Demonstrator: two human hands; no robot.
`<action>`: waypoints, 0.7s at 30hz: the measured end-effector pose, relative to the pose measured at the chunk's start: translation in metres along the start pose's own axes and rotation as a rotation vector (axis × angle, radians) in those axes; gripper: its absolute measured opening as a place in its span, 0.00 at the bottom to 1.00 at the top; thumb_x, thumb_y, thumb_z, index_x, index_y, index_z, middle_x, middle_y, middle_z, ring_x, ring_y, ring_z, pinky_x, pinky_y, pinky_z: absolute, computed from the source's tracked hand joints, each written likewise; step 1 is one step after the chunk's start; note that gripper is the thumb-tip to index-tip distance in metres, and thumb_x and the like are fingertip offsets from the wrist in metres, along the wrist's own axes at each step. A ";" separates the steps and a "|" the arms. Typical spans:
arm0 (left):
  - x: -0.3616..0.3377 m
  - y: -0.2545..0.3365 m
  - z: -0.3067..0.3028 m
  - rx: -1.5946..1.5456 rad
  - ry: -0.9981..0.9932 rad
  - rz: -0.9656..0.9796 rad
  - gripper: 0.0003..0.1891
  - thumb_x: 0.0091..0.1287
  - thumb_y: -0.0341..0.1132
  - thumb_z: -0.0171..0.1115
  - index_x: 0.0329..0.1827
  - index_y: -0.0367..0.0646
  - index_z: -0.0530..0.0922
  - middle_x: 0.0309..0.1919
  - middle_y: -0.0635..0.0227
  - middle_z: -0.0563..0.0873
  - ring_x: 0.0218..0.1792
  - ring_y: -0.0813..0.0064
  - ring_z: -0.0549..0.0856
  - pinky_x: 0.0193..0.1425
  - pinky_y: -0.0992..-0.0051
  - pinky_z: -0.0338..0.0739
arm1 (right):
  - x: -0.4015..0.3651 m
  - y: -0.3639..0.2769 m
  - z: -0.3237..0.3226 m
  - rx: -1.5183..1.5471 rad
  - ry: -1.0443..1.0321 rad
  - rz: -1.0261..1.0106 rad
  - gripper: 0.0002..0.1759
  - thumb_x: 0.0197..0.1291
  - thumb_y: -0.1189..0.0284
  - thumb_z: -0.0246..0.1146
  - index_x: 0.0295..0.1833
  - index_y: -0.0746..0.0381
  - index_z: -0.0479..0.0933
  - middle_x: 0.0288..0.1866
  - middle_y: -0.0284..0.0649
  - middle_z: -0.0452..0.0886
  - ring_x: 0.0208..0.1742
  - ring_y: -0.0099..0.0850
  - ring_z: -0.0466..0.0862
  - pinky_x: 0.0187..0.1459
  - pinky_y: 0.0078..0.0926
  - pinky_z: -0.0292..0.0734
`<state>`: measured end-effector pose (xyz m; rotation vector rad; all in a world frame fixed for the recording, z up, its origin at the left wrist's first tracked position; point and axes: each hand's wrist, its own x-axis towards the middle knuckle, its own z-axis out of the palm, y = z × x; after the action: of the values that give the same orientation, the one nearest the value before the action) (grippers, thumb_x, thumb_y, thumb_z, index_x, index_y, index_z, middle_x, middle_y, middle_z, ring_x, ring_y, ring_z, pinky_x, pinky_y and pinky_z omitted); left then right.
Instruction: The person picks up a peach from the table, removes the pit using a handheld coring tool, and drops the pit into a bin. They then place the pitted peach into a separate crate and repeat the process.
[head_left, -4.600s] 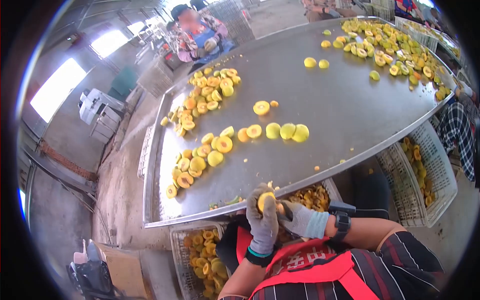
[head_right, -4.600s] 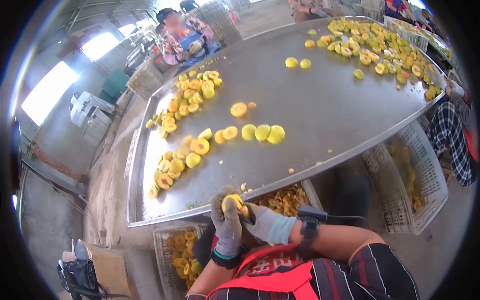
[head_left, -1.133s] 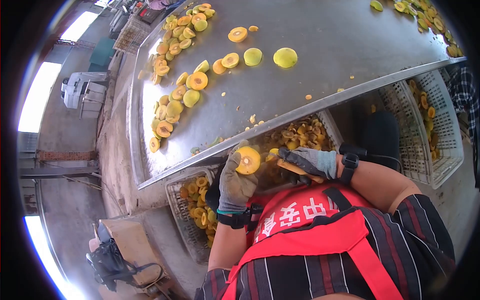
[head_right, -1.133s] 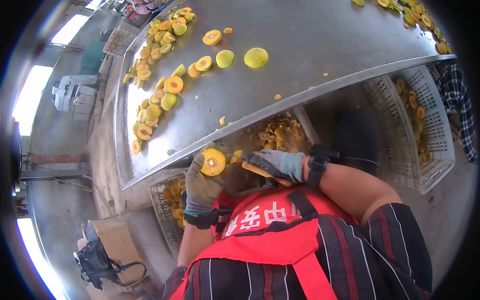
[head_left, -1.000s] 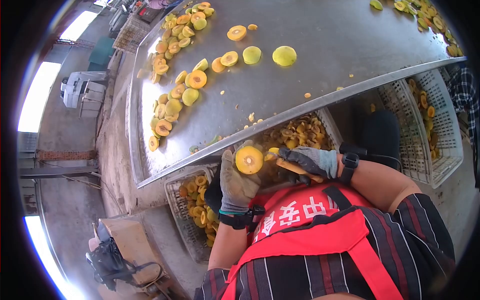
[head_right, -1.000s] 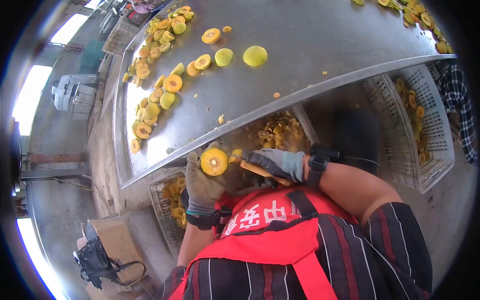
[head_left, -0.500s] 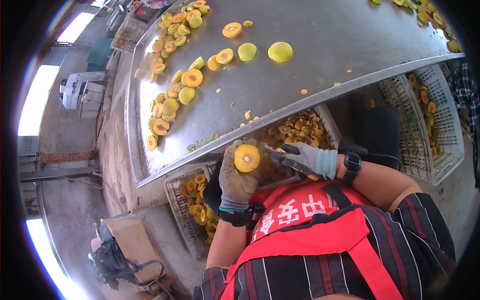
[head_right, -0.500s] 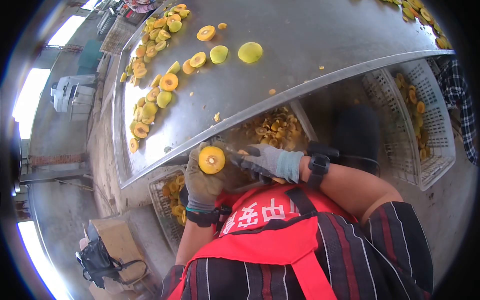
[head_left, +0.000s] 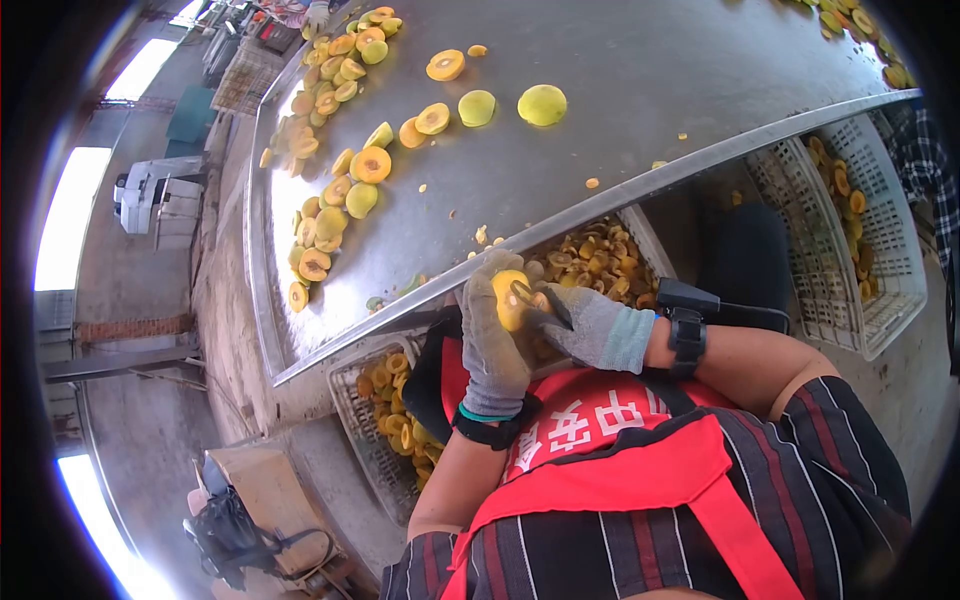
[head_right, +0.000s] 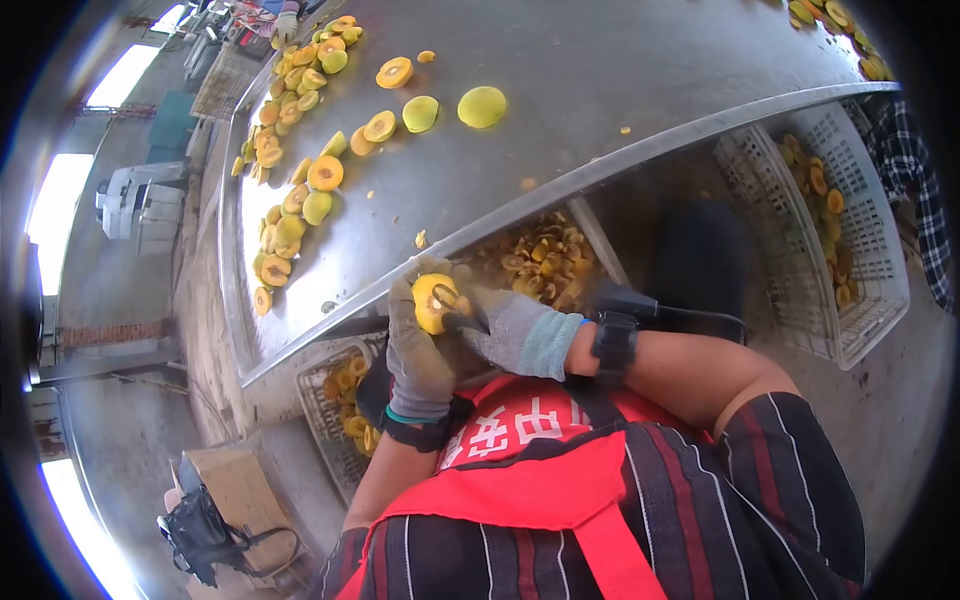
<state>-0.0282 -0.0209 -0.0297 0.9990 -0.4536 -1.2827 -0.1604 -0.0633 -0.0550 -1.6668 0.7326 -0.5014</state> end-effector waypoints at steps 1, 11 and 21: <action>0.000 -0.001 0.003 0.089 -0.008 0.040 0.19 0.72 0.46 0.45 0.54 0.40 0.72 0.48 0.64 0.77 0.50 0.67 0.78 0.51 0.71 0.75 | 0.001 0.000 0.002 0.136 -0.016 0.046 0.15 0.61 0.65 0.57 0.48 0.64 0.71 0.36 0.52 0.80 0.38 0.47 0.80 0.40 0.36 0.75; 0.000 0.026 0.003 0.626 -0.045 -0.215 0.19 0.73 0.46 0.45 0.47 0.39 0.77 0.43 0.63 0.80 0.44 0.73 0.80 0.48 0.75 0.76 | -0.004 -0.001 -0.007 -0.408 -0.211 0.062 0.19 0.56 0.64 0.62 0.50 0.62 0.70 0.37 0.53 0.80 0.38 0.51 0.81 0.39 0.39 0.76; 0.007 0.005 0.003 0.505 -0.155 0.251 0.17 0.73 0.43 0.45 0.51 0.39 0.74 0.48 0.63 0.78 0.45 0.73 0.80 0.47 0.75 0.77 | 0.000 -0.037 -0.023 0.417 -0.321 0.419 0.18 0.64 0.59 0.53 0.49 0.62 0.69 0.22 0.41 0.74 0.18 0.29 0.77 0.20 0.26 0.72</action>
<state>-0.0260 -0.0285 -0.0252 1.2167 -1.0264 -1.0405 -0.1685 -0.0750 -0.0136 -1.1270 0.6611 -0.0735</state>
